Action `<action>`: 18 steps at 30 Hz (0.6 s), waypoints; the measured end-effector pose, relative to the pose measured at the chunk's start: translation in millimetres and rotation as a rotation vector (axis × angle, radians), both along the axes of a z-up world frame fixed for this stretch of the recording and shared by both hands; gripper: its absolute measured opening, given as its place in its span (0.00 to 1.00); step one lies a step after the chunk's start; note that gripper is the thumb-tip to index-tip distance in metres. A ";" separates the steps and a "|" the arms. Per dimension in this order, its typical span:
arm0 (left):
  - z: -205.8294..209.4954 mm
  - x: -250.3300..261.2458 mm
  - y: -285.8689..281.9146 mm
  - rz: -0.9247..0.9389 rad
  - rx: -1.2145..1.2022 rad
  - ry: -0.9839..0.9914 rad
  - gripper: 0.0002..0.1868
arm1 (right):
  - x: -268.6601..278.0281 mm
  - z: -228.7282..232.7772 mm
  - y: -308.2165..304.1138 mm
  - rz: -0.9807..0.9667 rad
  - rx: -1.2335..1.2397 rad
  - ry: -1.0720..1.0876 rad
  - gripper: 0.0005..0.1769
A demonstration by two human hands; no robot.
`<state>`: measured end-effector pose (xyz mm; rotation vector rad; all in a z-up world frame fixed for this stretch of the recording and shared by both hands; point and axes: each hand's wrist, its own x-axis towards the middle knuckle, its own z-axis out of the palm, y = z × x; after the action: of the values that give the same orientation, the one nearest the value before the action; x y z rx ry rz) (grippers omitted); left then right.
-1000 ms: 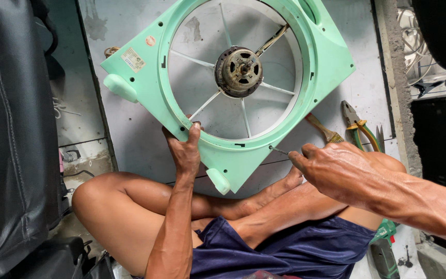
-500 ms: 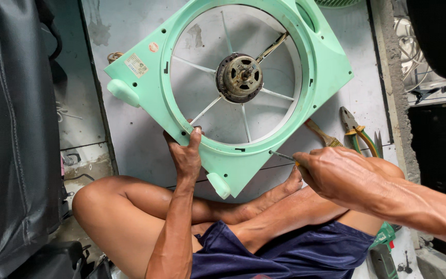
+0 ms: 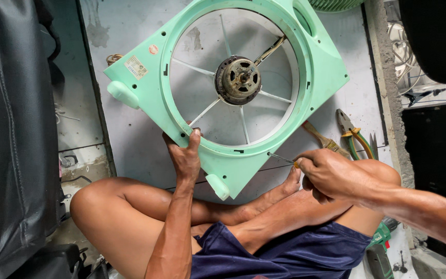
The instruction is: The person sits on the floor and uses a screwdriver to tighten screws on the back casing of a ceiling fan motor assembly. They rotate the fan housing to access different screw locations and continue tightening until the end of the clip.
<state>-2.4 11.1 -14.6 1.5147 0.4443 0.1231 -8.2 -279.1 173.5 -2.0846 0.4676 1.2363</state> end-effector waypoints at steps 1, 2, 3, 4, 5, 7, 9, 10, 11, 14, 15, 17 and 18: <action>-1.5 0.3 0.0 0.005 -0.003 -0.004 0.40 | -0.4 1.6 2.1 -0.011 0.009 0.015 0.27; -3.0 0.7 0.1 0.011 -0.007 -0.009 0.39 | -0.8 3.1 4.3 -0.021 0.018 0.030 0.29; -3.8 0.4 0.3 0.013 -0.007 -0.008 0.39 | -4.3 2.1 1.3 -0.019 0.018 0.031 0.29; -4.6 0.0 0.9 0.011 -0.003 -0.007 0.40 | -7.9 1.0 -1.4 0.142 -0.026 -0.050 0.24; -5.6 0.7 1.9 0.011 0.001 -0.008 0.40 | -10.3 -0.4 -3.9 0.303 -0.070 -0.135 0.19; 2.4 2.3 -4.2 0.061 0.014 -0.014 0.33 | -14.5 -3.9 -8.4 0.548 -0.133 -0.261 0.11; 8.6 1.2 -6.8 0.108 0.027 -0.015 0.25 | -18.1 -4.7 -7.6 0.790 -0.193 -0.385 0.08; 11.2 0.7 -6.8 0.110 0.038 -0.010 0.25 | -18.6 -3.4 -4.9 0.851 -0.276 -0.344 0.10; 13.8 2.4 -8.4 0.108 0.046 -0.009 0.24 | -18.5 -1.4 -3.1 0.909 -0.364 -0.304 0.13; 16.8 2.8 -8.8 0.112 0.014 0.007 0.24 | -18.2 3.2 7.2 1.047 -0.460 -0.219 0.19; 13.8 2.8 -8.5 0.111 0.013 0.005 0.24 | -19.1 4.7 7.7 1.046 -0.462 -0.220 0.19; 7.7 2.9 -7.5 0.114 0.070 -0.017 0.24 | -21.0 7.4 9.0 1.096 -0.408 -0.242 0.18; 8.9 3.1 -7.9 0.113 0.069 -0.018 0.24 | -25.5 -0.2 8.0 1.095 -0.410 -0.243 0.18</action>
<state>0.7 3.2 -5.8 1.5545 0.5156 0.2429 -33.7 -271.1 173.4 -2.9280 -0.7061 1.4669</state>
